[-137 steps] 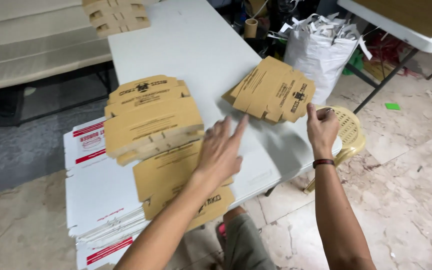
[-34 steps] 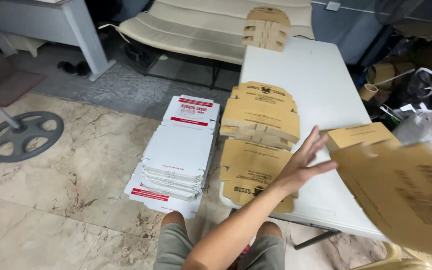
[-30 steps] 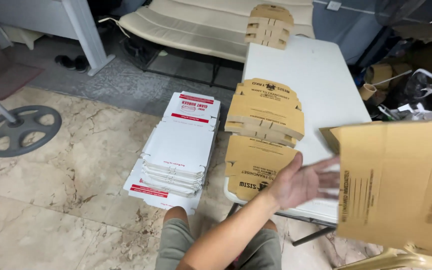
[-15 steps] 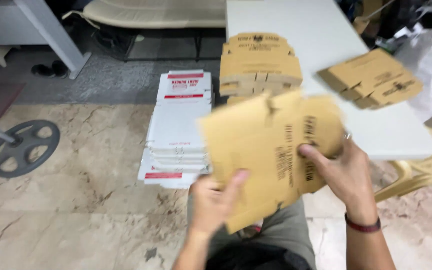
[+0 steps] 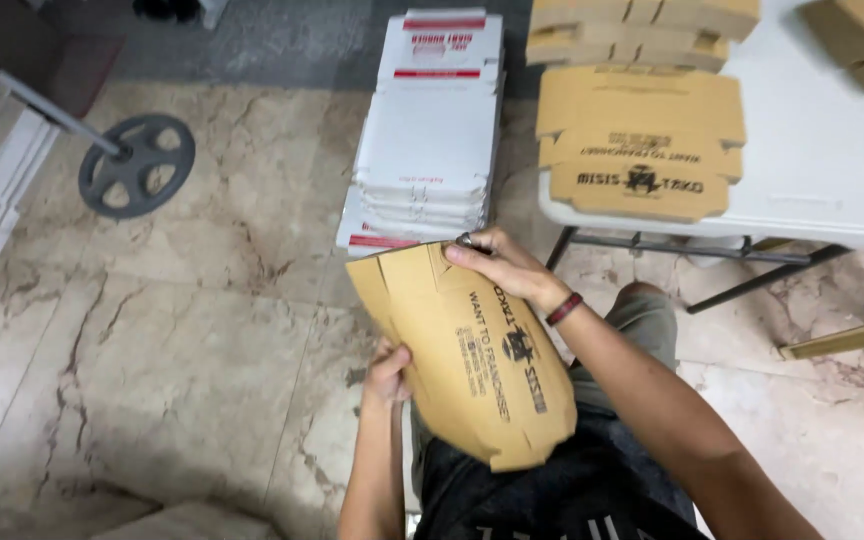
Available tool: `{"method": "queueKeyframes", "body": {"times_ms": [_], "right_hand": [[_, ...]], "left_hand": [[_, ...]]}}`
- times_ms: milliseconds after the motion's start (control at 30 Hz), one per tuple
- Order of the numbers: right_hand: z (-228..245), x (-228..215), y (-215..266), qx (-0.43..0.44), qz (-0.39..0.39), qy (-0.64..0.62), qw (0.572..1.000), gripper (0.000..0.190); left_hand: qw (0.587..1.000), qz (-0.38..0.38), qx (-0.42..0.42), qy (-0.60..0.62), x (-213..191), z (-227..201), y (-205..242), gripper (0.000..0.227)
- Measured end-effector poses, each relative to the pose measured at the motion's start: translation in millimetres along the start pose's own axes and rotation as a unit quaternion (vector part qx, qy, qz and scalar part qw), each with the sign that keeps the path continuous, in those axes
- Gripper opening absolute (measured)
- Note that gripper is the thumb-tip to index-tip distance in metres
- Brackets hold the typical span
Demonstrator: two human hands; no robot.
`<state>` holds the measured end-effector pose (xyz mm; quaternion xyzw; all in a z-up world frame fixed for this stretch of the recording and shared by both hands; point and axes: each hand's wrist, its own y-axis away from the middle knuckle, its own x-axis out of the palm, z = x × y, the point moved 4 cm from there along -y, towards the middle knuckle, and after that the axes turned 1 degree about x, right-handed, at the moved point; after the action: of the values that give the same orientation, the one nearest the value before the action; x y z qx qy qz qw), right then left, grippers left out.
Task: The person sits on the floor and repeatedly picks up stacks of flat cardboard boxes, fans them out, and places them on a white table. The person handles both brown and white boxes, stacking them in piles on the table surface.
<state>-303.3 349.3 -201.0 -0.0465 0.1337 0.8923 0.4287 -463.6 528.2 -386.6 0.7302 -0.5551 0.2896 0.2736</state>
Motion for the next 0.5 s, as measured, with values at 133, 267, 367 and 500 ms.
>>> {"method": "queueKeyframes", "body": {"times_ms": [133,267,367,500], "right_hand": [[-28,-8,-11,-0.001,-0.005,0.068,0.998,0.042],[-44,-18,5,0.084,-0.046,0.272,0.957,0.05],[-38,-16,12,0.076,-0.05,0.347,0.933,0.062],[-38,-13,9,-0.005,-0.057,0.381,0.923,0.057]], "left_hand": [[0.976,-0.112,-0.174,-0.065,-20,23,15,0.05],[0.843,-0.218,-0.169,-0.463,67,-54,4,0.066],[0.832,-0.153,0.297,-0.443,77,-69,-20,0.067],[0.781,0.077,0.262,-0.562,162,-76,-75,0.032]]}}
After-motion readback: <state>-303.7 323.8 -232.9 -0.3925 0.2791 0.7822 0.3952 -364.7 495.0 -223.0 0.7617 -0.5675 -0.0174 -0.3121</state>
